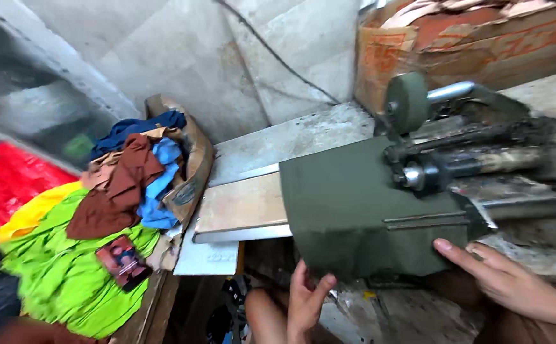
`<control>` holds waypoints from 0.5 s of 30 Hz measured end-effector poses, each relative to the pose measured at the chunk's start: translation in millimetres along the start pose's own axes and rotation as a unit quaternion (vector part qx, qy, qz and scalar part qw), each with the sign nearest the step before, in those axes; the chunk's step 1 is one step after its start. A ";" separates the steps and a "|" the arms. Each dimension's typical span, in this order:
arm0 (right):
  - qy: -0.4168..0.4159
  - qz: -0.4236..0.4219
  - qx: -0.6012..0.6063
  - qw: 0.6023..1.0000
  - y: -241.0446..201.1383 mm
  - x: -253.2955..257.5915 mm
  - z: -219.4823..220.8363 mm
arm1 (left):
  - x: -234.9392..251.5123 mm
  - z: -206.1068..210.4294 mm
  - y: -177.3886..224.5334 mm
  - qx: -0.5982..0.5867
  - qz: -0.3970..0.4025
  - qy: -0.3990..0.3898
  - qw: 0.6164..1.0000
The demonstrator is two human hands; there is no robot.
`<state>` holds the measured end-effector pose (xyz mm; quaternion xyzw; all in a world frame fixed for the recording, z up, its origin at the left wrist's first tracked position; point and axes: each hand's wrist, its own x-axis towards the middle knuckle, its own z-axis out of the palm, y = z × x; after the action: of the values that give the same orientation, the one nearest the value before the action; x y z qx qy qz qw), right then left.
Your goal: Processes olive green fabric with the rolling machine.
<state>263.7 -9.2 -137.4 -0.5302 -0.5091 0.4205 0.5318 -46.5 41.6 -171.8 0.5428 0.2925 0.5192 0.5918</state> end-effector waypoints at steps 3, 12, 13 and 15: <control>-0.023 0.011 -0.030 0.999 -8.3 1.3 -2.3 | -3.9 -1.9 2.4 -0.028 0.011 0.015 0.999; -0.082 0.077 -0.053 0.992 -15.8 5.3 -7.9 | -1.1 -0.9 0.0 0.033 0.009 0.035 0.999; -0.083 0.072 -0.048 0.993 -15.0 6.1 -7.8 | -0.5 -0.4 -0.3 0.047 0.006 0.030 0.998; -0.079 0.061 -0.040 0.994 -13.7 7.2 -7.6 | -0.1 -4.2 -2.0 0.015 0.010 0.015 1.000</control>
<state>270.9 -4.2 -122.5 -0.5459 -0.5331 0.4719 0.4417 -49.7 43.2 -174.7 0.5472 0.3034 0.5287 0.5735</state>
